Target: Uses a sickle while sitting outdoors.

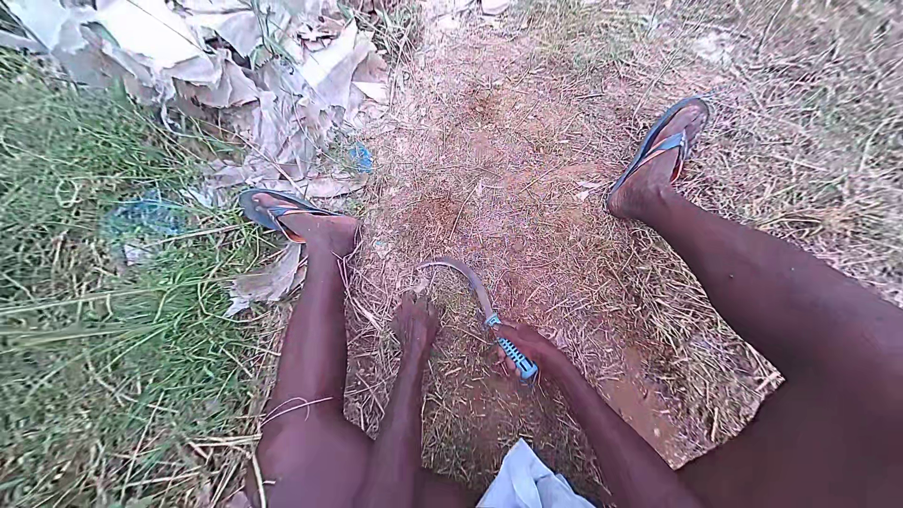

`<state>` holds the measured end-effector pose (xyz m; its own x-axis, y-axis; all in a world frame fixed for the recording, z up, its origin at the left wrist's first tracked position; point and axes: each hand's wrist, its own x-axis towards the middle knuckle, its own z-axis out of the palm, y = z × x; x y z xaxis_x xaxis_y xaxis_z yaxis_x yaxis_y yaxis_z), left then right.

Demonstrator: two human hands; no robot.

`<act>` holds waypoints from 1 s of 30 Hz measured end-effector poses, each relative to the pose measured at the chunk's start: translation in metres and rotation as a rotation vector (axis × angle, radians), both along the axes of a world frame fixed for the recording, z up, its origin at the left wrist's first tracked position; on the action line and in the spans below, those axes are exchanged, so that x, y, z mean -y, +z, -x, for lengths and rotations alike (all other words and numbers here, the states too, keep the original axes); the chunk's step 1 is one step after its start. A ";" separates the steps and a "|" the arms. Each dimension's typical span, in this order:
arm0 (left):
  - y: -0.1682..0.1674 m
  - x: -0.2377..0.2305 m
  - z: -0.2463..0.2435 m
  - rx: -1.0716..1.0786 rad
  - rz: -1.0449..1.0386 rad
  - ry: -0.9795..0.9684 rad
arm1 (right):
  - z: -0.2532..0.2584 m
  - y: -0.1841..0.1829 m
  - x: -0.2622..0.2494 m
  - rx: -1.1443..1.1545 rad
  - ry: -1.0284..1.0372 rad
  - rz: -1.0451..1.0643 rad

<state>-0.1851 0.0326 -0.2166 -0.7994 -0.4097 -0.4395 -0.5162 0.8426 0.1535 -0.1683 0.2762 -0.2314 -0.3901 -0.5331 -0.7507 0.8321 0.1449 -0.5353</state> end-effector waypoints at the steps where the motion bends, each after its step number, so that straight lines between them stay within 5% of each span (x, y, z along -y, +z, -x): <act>1: 0.003 0.003 0.002 -0.003 -0.025 -0.001 | 0.004 0.002 -0.002 -0.017 -0.011 -0.010; 16: 0.008 0.004 0.028 -0.359 -0.035 0.007 | 0.020 0.019 -0.017 -0.079 -0.406 0.030; 22: -0.023 0.017 0.079 -0.218 0.062 -0.027 | 0.029 0.022 -0.013 -0.104 -0.409 0.003; 30: -0.028 0.047 0.082 -0.021 0.197 -0.063 | 0.023 0.010 -0.002 -0.134 -0.300 -0.025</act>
<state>-0.2675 -0.0142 -0.2445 -0.8344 -0.4349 -0.3387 -0.4599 0.8880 -0.0072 -0.1909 0.2786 -0.2217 -0.6229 -0.3617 -0.6937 0.7624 -0.0817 -0.6420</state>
